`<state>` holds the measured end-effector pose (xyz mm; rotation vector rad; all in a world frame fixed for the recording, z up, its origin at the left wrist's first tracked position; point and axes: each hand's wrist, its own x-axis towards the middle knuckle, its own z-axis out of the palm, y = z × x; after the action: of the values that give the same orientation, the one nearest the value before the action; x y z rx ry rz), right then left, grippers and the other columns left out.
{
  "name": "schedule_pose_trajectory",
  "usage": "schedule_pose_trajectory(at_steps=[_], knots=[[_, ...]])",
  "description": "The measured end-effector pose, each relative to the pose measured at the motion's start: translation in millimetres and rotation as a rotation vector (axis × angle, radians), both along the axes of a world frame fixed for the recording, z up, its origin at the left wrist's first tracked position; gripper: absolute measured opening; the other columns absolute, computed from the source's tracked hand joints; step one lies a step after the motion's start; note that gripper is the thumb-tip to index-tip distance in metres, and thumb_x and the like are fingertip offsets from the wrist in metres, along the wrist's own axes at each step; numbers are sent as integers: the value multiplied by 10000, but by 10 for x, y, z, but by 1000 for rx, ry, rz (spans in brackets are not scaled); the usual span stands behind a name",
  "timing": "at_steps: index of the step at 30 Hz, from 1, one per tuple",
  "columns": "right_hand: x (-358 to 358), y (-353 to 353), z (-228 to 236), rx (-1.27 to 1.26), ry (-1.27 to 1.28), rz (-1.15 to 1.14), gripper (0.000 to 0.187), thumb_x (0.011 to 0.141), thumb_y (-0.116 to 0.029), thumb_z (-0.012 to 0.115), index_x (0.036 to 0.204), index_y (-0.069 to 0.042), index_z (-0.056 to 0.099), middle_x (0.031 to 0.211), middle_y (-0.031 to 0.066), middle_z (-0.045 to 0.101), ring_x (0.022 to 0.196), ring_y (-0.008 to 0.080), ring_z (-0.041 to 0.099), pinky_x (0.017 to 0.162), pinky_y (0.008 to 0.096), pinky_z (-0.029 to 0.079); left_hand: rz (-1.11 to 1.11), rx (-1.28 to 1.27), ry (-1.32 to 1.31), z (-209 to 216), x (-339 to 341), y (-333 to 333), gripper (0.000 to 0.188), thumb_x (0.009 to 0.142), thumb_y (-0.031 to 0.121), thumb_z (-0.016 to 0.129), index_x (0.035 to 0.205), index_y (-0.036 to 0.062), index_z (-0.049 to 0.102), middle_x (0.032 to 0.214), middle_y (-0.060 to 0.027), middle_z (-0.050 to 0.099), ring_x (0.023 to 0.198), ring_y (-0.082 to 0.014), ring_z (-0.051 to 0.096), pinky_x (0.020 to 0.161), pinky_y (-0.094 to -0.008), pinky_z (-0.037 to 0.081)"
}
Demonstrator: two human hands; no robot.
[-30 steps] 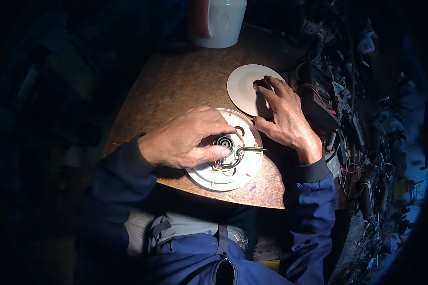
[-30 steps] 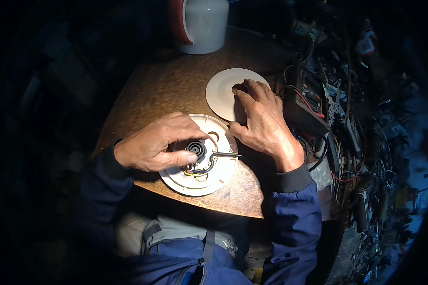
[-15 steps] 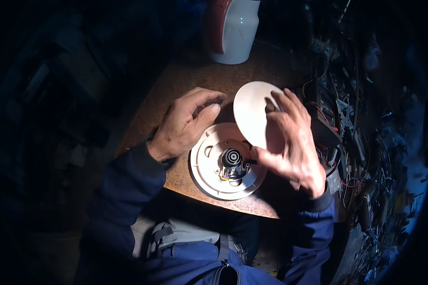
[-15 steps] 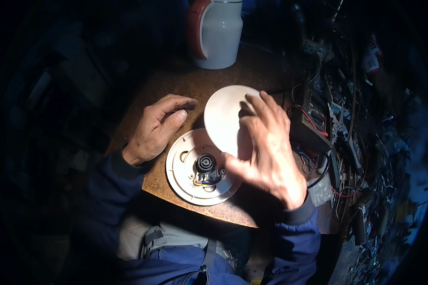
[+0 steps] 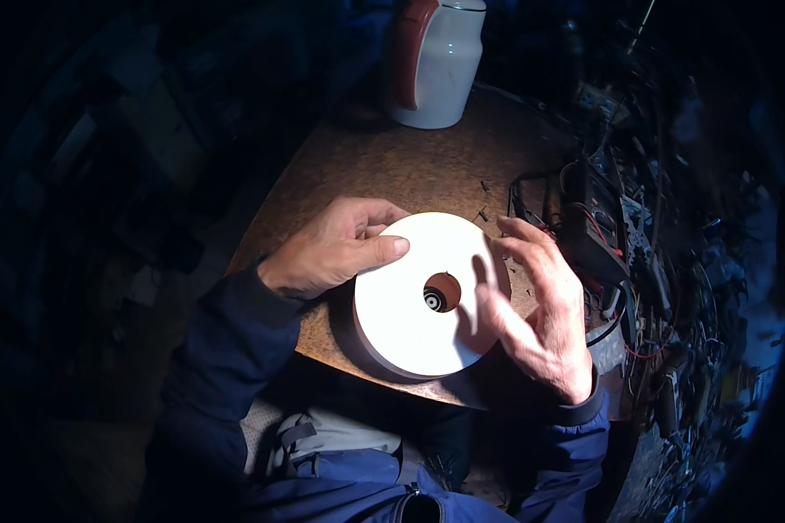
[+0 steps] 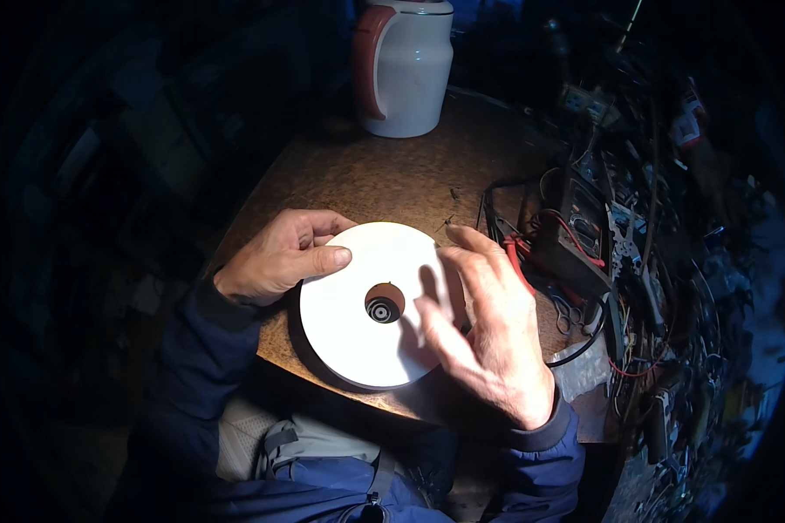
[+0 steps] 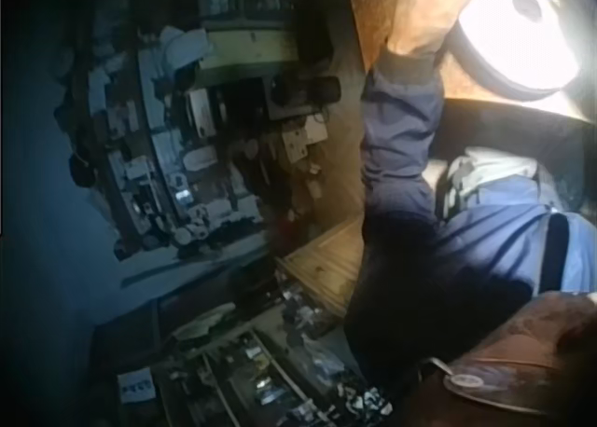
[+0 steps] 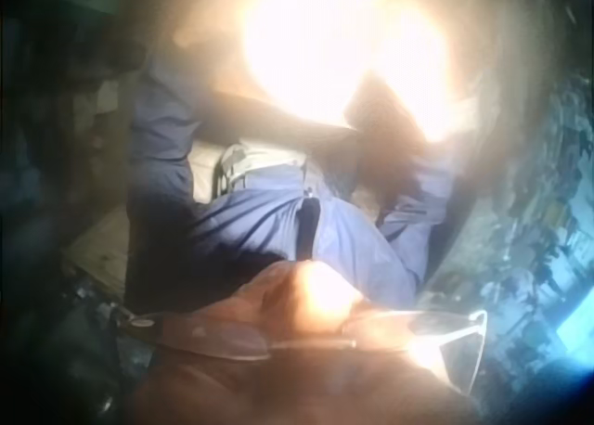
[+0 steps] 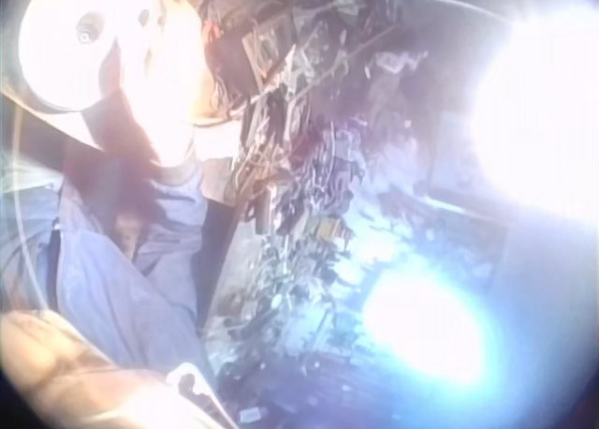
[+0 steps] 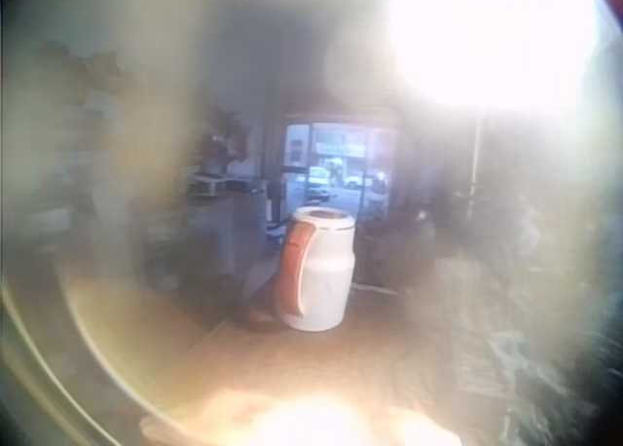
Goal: The person assembles a ceiling light fixture by connecting wires to a socket, securing the socket into the base, and fastening the cover plate with screws. The person uses a screwdriver to tighten the screws and completes the assembly.
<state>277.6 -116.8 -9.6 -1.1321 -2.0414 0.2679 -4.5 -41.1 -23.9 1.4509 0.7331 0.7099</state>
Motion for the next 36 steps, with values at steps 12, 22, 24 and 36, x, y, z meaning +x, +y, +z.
schedule_pose_trajectory(at_steps=[12,22,24,36], knots=[[24,36,0,-439,67,-55,523,988,-291,771,1304,113,667,880,253,753,745,324,764,692,413,593,42,-12,161,-13,-5,1,505,1033,128,745,1438,-117,570,1171,-188,773,1062,-198,770,941,-332,641],[3,32,-9,-455,12,-48,444,972,-234,779,1250,98,683,821,248,733,727,338,759,675,424,576,89,313,363,30,32,-64,504,966,178,812,1348,-115,663,1119,-169,768,923,-155,726,830,-284,610],[0,46,-45,-463,31,-42,446,977,-231,776,1259,100,682,817,242,738,724,324,761,673,412,578,107,322,460,109,26,-83,492,977,181,802,1350,-110,665,1108,-169,765,931,-152,727,830,-290,614],[303,304,-204,-790,880,-53,293,1065,-158,683,1165,116,706,937,141,757,790,151,705,772,280,577,98,51,-192,19,24,-2,497,1150,310,560,1489,-54,560,1002,-29,700,834,-61,629,766,-223,567]])
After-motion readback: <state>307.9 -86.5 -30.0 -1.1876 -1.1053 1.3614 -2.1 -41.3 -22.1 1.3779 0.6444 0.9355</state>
